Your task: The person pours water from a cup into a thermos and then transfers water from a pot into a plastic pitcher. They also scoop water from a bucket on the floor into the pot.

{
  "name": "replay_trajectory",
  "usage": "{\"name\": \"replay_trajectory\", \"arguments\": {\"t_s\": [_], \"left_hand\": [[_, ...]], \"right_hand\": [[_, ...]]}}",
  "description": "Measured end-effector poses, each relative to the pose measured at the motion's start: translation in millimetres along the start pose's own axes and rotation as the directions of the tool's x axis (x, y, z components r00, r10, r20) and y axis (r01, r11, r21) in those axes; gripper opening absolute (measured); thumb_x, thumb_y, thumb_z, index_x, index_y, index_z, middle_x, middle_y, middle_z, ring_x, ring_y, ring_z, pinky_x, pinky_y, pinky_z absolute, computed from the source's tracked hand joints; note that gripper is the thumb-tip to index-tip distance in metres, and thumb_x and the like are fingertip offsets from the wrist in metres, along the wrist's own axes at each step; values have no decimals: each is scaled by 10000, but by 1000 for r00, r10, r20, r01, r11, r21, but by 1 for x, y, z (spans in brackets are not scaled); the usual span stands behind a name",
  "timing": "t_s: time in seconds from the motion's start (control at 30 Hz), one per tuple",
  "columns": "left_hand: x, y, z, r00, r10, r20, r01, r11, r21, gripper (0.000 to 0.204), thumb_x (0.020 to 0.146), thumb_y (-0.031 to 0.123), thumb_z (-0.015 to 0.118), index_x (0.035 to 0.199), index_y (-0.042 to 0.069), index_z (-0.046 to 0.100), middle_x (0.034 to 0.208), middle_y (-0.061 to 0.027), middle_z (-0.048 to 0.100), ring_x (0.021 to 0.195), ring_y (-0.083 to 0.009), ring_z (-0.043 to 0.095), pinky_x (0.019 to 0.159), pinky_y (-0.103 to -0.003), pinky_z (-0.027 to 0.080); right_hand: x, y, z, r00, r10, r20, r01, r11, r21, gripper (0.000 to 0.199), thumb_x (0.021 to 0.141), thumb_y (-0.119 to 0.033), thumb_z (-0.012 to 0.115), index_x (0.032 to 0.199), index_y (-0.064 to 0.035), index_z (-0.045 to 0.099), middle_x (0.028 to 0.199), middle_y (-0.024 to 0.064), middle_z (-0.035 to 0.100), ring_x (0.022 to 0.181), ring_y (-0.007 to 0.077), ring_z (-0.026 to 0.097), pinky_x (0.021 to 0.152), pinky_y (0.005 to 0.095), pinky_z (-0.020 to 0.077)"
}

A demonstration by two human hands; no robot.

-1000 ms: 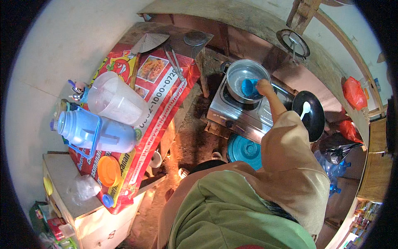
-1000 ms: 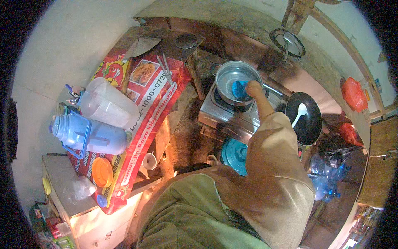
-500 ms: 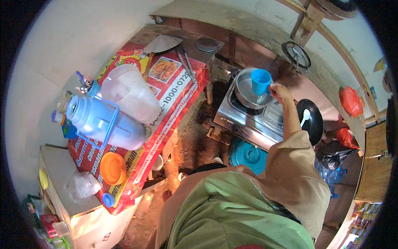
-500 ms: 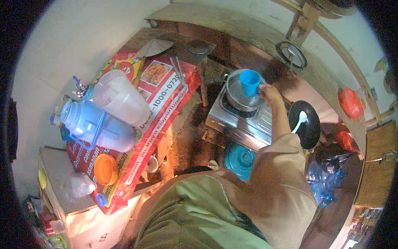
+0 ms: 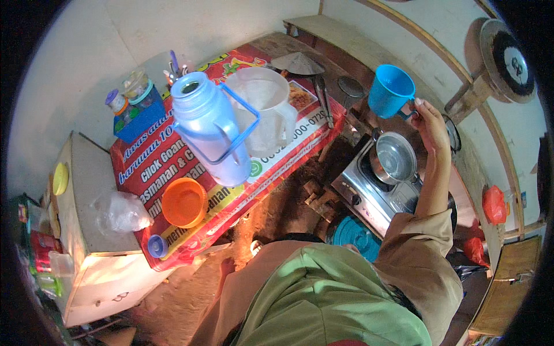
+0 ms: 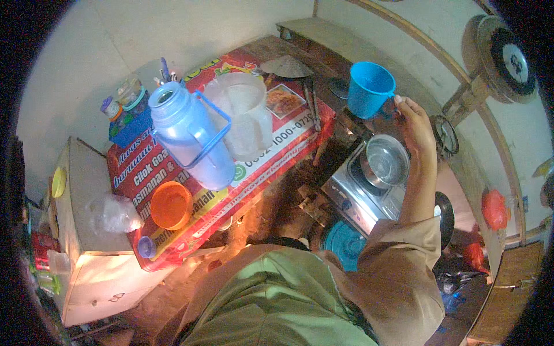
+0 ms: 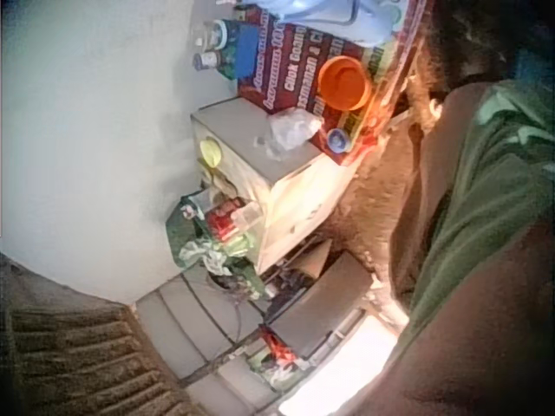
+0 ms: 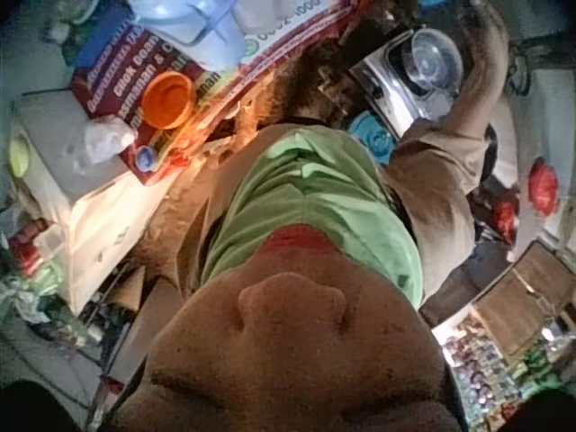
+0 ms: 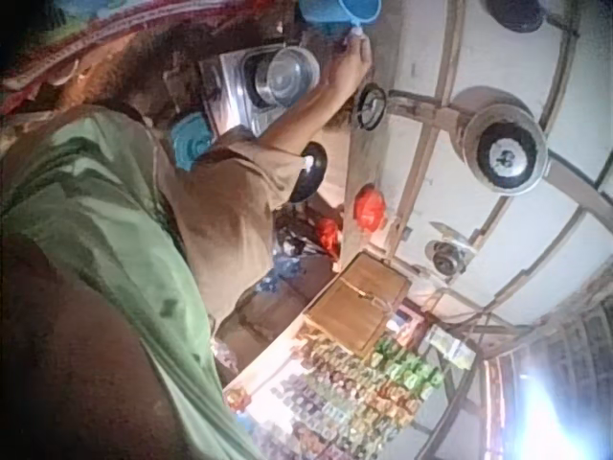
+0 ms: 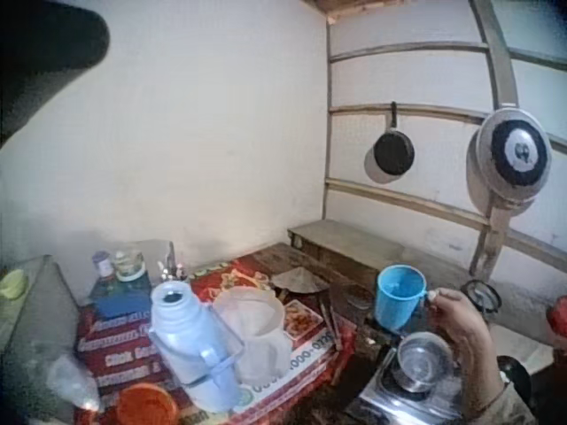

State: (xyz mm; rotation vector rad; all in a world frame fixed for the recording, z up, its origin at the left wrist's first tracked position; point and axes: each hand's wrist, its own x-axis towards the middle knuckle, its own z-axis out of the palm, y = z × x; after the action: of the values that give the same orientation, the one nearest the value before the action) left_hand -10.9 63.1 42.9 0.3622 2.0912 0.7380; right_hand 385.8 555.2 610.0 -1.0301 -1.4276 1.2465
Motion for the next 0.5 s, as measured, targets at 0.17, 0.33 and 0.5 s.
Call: {"name": "replay_trajectory", "arguments": {"t_s": [0.17, 0.33, 0.5], "left_hand": [[0, -30, -10, 999, 19, -45, -17, 999, 41, 253, 817, 233, 508, 883, 2, 588, 728, -73, 577, 628, -153, 552, 553, -305, 449], [-9, -62, -14, 994, 8, -105, -8, 1000, 3, 258, 816, 246, 503, 854, 4, 584, 693, -69, 549, 620, -143, 525, 552, -303, 434], [-13, -77, -14, 992, 0, -126, -4, 999, -38, 266, 815, 259, 497, 826, 7, 580, 658, -64, 521, 612, -132, 498, 551, -302, 419]], "right_hand": [[11, -31, 74, 982, -72, 175, 73, 997, -3, 200, 839, -281, 557, 864, -84, 584, 765, -35, 522, 664, 61, 429, 580, 207, 333], [8, -57, 165, 957, -131, 258, 139, 990, -15, 226, 829, -299, 567, 830, -75, 595, 719, -30, 515, 639, 65, 418, 582, 217, 334], [6, -70, 226, 924, -221, 312, 262, 960, -97, 250, 825, -292, 570, 826, -43, 599, 686, -19, 502, 646, 82, 437, 581, 227, 355]]}}
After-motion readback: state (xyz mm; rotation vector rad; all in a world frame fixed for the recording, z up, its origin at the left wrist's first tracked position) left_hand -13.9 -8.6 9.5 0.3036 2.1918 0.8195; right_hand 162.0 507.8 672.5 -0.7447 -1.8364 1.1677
